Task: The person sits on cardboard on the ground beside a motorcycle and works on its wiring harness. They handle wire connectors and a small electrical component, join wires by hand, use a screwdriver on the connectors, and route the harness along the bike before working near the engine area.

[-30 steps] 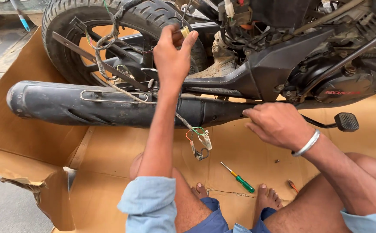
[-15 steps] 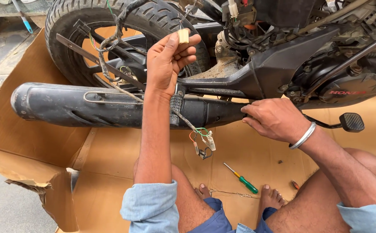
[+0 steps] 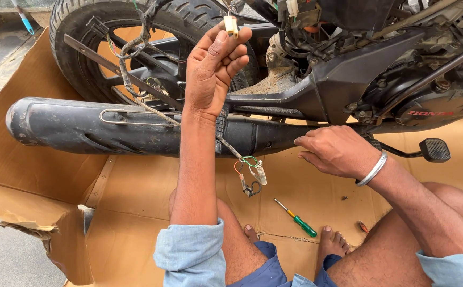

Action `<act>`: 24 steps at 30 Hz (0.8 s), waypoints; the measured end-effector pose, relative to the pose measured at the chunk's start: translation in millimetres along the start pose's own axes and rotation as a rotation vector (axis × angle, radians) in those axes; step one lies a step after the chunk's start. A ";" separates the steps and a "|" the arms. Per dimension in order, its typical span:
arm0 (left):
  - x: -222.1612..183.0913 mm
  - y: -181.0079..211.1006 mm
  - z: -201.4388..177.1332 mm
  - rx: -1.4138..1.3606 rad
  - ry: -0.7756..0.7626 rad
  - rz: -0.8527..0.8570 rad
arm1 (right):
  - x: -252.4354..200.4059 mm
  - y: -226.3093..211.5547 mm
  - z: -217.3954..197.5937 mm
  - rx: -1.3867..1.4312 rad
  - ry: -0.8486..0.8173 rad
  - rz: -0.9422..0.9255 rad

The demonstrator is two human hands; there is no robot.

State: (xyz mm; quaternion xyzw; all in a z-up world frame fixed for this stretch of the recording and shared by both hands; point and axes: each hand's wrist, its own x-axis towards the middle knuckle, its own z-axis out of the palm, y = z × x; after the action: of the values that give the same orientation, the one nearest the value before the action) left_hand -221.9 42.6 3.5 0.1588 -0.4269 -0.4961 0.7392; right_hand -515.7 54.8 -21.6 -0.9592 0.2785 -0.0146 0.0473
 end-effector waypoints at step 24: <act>11.9 -9.8 4.9 0.299 0.206 -0.039 | -3.5 2.7 8.4 -0.057 -0.073 0.021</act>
State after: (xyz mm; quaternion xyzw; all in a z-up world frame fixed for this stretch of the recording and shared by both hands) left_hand -229.9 28.7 5.5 0.3252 -0.4145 -0.4227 0.7374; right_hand -519.7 55.1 -30.3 -0.9570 0.2870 0.0287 0.0300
